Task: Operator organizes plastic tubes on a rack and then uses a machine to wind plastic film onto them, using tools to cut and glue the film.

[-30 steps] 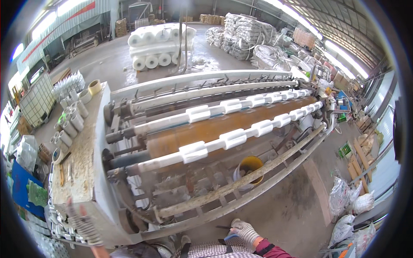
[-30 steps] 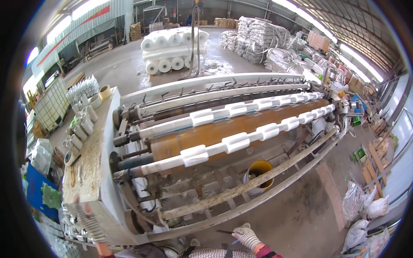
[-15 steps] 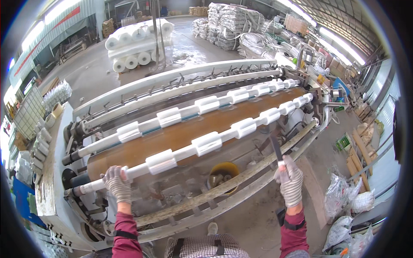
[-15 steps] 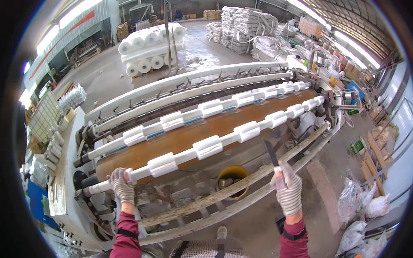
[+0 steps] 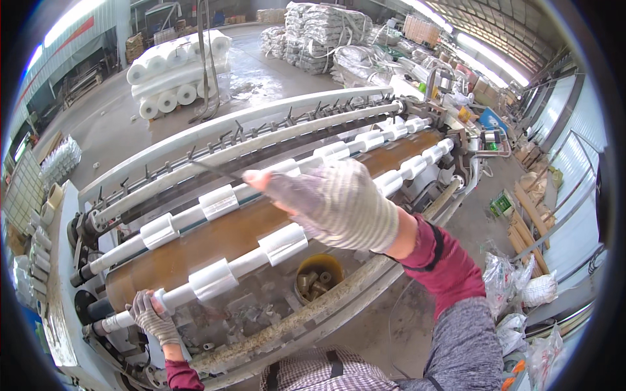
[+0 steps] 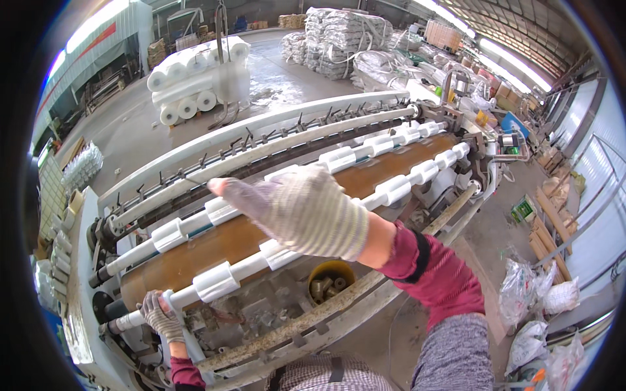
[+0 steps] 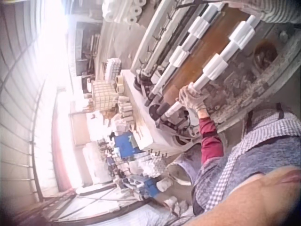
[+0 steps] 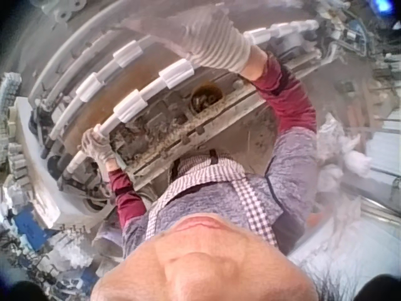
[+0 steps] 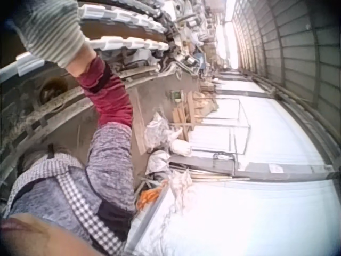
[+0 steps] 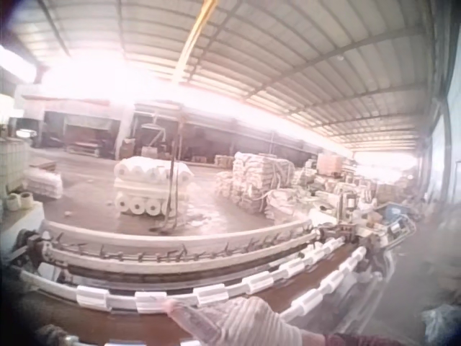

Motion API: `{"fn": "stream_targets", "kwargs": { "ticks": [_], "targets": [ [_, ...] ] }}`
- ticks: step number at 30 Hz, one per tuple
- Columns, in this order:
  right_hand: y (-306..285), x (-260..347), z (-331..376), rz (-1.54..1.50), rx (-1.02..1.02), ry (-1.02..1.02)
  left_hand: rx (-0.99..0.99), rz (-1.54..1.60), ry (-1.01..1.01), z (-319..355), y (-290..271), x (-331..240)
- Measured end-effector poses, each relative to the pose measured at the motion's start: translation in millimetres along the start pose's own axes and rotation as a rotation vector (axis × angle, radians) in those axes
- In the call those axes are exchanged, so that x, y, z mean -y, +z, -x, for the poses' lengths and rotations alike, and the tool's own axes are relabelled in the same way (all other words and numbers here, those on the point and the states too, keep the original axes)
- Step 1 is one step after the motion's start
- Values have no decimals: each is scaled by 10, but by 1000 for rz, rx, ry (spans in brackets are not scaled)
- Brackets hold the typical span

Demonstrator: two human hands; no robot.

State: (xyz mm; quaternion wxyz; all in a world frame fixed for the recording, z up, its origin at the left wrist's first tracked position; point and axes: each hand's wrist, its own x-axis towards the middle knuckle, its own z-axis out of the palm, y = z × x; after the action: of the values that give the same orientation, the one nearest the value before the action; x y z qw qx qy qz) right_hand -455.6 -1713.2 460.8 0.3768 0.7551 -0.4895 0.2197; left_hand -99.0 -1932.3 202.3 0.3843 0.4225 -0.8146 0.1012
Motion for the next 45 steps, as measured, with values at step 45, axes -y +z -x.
{"fn": "stream_targets", "kwargs": {
  "ticks": [45],
  "targets": [
    [2142,535,-475,-456,522,-282,-154,35,-167,-13,54,61]
  ]
}}
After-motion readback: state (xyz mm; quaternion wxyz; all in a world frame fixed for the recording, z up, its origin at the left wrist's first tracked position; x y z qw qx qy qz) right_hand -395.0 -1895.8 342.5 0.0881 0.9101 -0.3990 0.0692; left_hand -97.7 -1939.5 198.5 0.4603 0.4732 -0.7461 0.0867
